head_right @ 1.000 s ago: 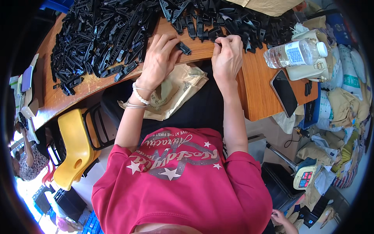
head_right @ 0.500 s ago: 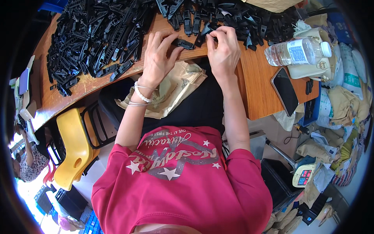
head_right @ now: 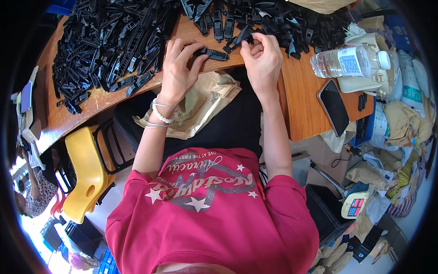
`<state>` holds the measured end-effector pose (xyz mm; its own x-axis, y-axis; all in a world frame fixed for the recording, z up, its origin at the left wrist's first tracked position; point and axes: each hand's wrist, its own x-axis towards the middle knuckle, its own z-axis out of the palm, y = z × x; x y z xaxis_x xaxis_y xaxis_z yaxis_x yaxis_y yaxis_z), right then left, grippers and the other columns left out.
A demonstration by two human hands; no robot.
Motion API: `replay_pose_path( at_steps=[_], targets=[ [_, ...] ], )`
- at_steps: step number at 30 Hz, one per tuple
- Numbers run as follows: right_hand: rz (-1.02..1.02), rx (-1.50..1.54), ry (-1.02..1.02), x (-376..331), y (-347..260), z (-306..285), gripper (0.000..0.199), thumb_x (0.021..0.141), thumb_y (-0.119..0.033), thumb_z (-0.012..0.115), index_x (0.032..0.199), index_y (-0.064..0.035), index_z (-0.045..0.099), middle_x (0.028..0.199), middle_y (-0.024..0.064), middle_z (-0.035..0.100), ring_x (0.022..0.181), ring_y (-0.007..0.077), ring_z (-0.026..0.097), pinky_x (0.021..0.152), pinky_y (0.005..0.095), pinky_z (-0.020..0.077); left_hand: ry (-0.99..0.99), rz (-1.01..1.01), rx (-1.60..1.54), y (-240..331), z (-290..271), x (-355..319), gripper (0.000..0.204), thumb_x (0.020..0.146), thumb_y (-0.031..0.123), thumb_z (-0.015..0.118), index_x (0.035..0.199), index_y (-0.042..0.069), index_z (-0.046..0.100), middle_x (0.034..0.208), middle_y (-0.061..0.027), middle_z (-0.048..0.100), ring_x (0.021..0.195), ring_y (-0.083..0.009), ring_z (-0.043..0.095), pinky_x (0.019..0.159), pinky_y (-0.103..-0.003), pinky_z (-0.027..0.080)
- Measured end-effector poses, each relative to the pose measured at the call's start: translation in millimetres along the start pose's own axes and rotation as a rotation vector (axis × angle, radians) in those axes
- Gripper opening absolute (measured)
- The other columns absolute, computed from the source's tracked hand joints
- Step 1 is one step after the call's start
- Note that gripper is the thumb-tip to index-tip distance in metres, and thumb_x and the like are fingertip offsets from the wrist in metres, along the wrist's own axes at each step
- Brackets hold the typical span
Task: Sorting and inspecting black plastic components from a large pile on a workbench and placing them into a small bag.
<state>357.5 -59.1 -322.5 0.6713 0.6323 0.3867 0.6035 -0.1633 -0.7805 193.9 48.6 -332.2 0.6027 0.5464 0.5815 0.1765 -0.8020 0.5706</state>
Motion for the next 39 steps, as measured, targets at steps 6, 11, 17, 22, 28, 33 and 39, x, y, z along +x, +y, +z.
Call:
replay_pose_path(
  at_steps=[6,11,17,22,28,33,39],
  targets=[
    [-0.052,-0.505,-0.084,25.8,-15.9,1.5,0.030,0.080,-0.025,0.075,0.086,0.0034,0.068,0.080,0.0150,0.067,0.066,0.0301,0.066,0.060,0.0389,0.0521,-0.043,0.031,-0.012,-0.5,2.4,3.9,0.025,0.076,0.006,0.074,0.099,0.001,0.065,0.095,-0.0101,0.057,0.088,-0.0301,0.053,0.076,-0.039,0.047],
    [0.156,-0.235,-0.233,26.9,-15.0,-6.5,0.028,0.082,-0.020,0.074,0.090,0.0058,0.068,0.067,0.0137,0.068,0.061,0.0245,0.068,0.061,0.0332,0.0534,-0.036,-0.013,0.009,-1.2,6.6,4.8,0.025,0.076,0.008,0.074,0.098,0.001,0.064,0.093,-0.0101,0.057,0.088,-0.0304,0.053,0.075,-0.039,0.047],
    [0.309,0.242,-0.114,11.8,-11.7,-13.2,0.021,0.085,-0.009,0.073,0.096,0.0079,0.066,0.076,0.0094,0.070,0.071,0.0100,0.068,0.061,0.0211,0.0524,0.045,-0.041,0.067,1.2,15.6,11.7,0.024,0.076,0.008,0.076,0.095,0.000,0.066,0.087,-0.0104,0.057,0.084,-0.0301,0.053,0.073,-0.039,0.046],
    [-0.035,-0.158,-0.095,-13.4,-1.4,-23.2,0.019,0.081,-0.005,0.076,0.096,0.0024,0.068,0.079,0.0048,0.063,0.063,0.0113,0.055,0.059,0.0255,0.0464,-0.056,-0.046,-0.053,-2.1,0.4,4.7,0.021,0.076,0.007,0.074,0.095,0.002,0.067,0.090,-0.0105,0.057,0.088,-0.0307,0.052,0.075,-0.039,0.046],
    [0.131,0.330,-0.245,-16.8,0.0,-23.4,0.024,0.079,-0.003,0.076,0.102,0.0019,0.069,0.077,0.0036,0.061,0.062,0.0096,0.051,0.058,0.0250,0.0420,-0.116,-0.036,-0.082,-4.6,-3.3,5.6,0.021,0.077,0.008,0.073,0.097,0.002,0.068,0.091,-0.0095,0.057,0.089,-0.0302,0.052,0.077,-0.039,0.045],
    [0.010,0.162,-0.346,-8.2,-0.7,-21.1,0.023,0.078,-0.002,0.076,0.100,0.0003,0.073,0.080,0.0030,0.063,0.065,0.0081,0.052,0.056,0.0226,0.0403,-0.170,-0.058,-0.069,-4.4,-5.5,5.8,0.021,0.077,0.009,0.073,0.097,0.003,0.069,0.094,-0.0083,0.060,0.090,-0.0294,0.053,0.078,-0.039,0.044],
    [0.011,0.205,-0.354,-6.6,-1.5,-17.4,0.024,0.078,0.000,0.075,0.102,-0.0003,0.073,0.086,0.0033,0.065,0.068,0.0096,0.056,0.060,0.0219,0.0451,-0.182,-0.025,-0.096,-7.6,-4.5,6.4,0.021,0.077,0.008,0.073,0.096,0.002,0.069,0.093,-0.0073,0.061,0.088,-0.0294,0.053,0.078,-0.038,0.043]
  ],
)
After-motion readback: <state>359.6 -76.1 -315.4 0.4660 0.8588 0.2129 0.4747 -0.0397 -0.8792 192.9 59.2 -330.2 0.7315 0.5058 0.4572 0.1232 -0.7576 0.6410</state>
